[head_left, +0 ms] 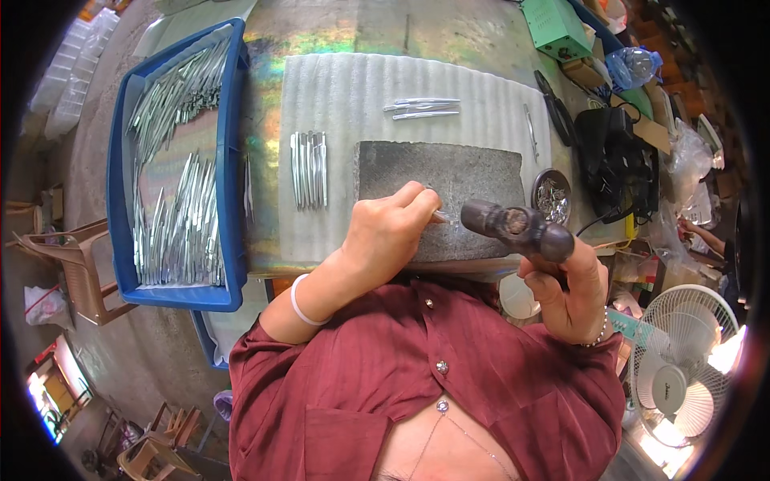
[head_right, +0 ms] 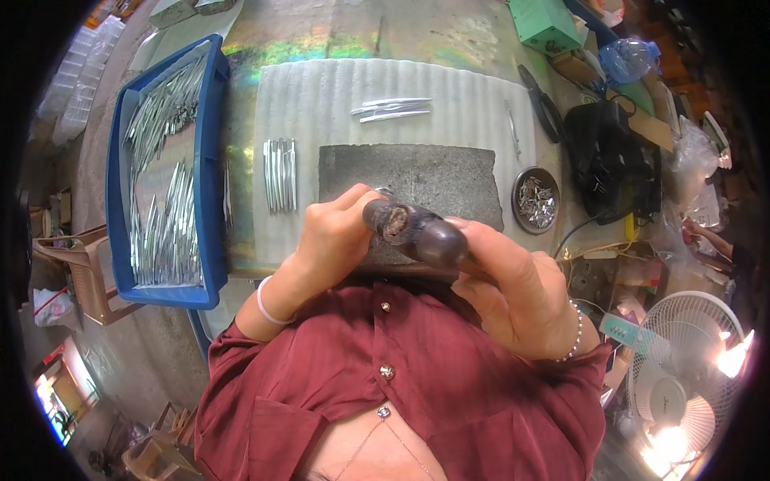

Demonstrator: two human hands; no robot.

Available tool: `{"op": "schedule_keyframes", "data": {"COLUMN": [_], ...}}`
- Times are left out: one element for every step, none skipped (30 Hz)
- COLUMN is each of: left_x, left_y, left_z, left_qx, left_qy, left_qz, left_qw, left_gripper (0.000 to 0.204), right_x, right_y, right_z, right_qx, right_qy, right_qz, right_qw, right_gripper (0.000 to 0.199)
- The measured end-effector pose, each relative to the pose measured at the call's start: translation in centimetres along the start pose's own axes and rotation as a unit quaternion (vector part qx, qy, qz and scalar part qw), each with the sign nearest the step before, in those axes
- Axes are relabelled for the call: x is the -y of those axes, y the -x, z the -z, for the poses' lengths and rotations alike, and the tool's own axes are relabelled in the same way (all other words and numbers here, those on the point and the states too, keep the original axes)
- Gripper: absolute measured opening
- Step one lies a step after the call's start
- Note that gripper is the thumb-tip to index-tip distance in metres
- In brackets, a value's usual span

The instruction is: Manually stamping or marking small metal strips using a hammer and a punch tool on a metal block.

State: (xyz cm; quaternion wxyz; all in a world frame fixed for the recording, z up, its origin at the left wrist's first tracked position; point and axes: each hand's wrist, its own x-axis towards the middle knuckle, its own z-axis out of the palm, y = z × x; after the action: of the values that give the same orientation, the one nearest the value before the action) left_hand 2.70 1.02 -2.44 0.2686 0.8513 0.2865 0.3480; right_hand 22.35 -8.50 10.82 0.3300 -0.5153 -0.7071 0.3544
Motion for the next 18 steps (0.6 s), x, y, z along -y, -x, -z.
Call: {"op": "schedule_keyframes", "data": {"left_x": [-0.1,-0.1,-0.2,-0.2,-0.1,-0.1,-0.1,-0.1,-0.1,-0.1,-0.2,-0.2,-0.2,-0.2,-0.2,-0.3,-0.3,-0.4], "left_y": [0.0,0.0,0.0,0.0,0.1,0.1,0.1,0.0,0.0,-0.1,-0.1,-0.2,-0.2,-0.2,-0.2,-0.1,-0.1,-0.1], "left_z": [0.1,0.2,0.2,0.2,0.1,0.1,0.1,0.1,0.1,0.1,0.1,0.1,0.2,0.2,0.2,0.2,0.2,0.2], "left_qx": [0.0,0.002,0.004,0.004,0.006,0.008,0.009,0.011,0.013,0.013,0.012,0.011,0.012,0.012,0.012,0.012,0.012,0.012], "left_qy": [0.0,-0.004,-0.009,-0.008,-0.013,-0.018,-0.017,-0.018,-0.019,-0.019,-0.02,-0.021,-0.021,-0.02,-0.019,-0.019,-0.022,-0.024], "left_qz": [0.0,0.001,0.003,0.002,0.003,0.003,0.001,0.001,0.0,-0.001,0.0,0.0,-0.001,0.0,0.0,0.0,0.0,0.0], "left_qw": [1.0,1.0,1.0,1.0,1.0,1.0,1.0,1.0,1.0,1.0,1.0,1.0,1.0,1.0,1.0,1.0,1.0,1.0], "left_gripper": [0.014,0.014,0.014,0.014,0.014,0.014,0.014,0.014,0.014,0.014,0.014,0.014,0.014,0.014,0.014,0.014,0.014,0.014], "right_x": [0.2,0.3,0.3,0.4,0.4,0.3,0.3,0.2,0.0,-0.2,-0.3,-0.3,-0.3,-0.2,-0.2,-0.1,0.0,-0.1], "right_y": [-0.3,-0.6,-0.6,-0.6,-0.6,-0.7,-0.8,-0.9,-0.8,-0.7,-0.6,-0.6,-0.6,-0.7,-0.6,-0.6,-0.5,-0.4], "right_z": [0.1,0.1,0.1,0.0,0.0,-0.2,-0.3,-0.4,-0.5,-0.6,-0.7,-0.7,-0.7,-0.7,-0.7,-0.7,-0.8,-0.9], "right_qx": [0.008,0.016,0.015,0.015,0.015,0.014,0.015,0.016,0.015,0.013,0.011,0.011,0.008,0.004,0.003,0.002,0.001,0.001], "right_qy": [0.036,0.072,0.072,0.101,0.13,0.13,0.141,0.15,0.151,0.154,0.157,0.157,0.16,0.165,0.165,0.164,0.164,0.164], "right_qz": [0.024,0.047,0.047,0.054,0.062,0.061,0.057,0.054,0.053,0.055,0.057,0.057,0.06,0.063,0.063,0.062,0.061,0.061], "right_qw": [0.999,0.996,0.996,0.993,0.989,0.989,0.988,0.987,0.987,0.986,0.986,0.986,0.985,0.984,0.984,0.985,0.985,0.985], "right_gripper": [0.05,0.051,0.051,0.053,0.054,0.054,0.056,0.058,0.058,0.058,0.059,0.059,0.059,0.059,0.059,0.061,0.063,0.063]}}
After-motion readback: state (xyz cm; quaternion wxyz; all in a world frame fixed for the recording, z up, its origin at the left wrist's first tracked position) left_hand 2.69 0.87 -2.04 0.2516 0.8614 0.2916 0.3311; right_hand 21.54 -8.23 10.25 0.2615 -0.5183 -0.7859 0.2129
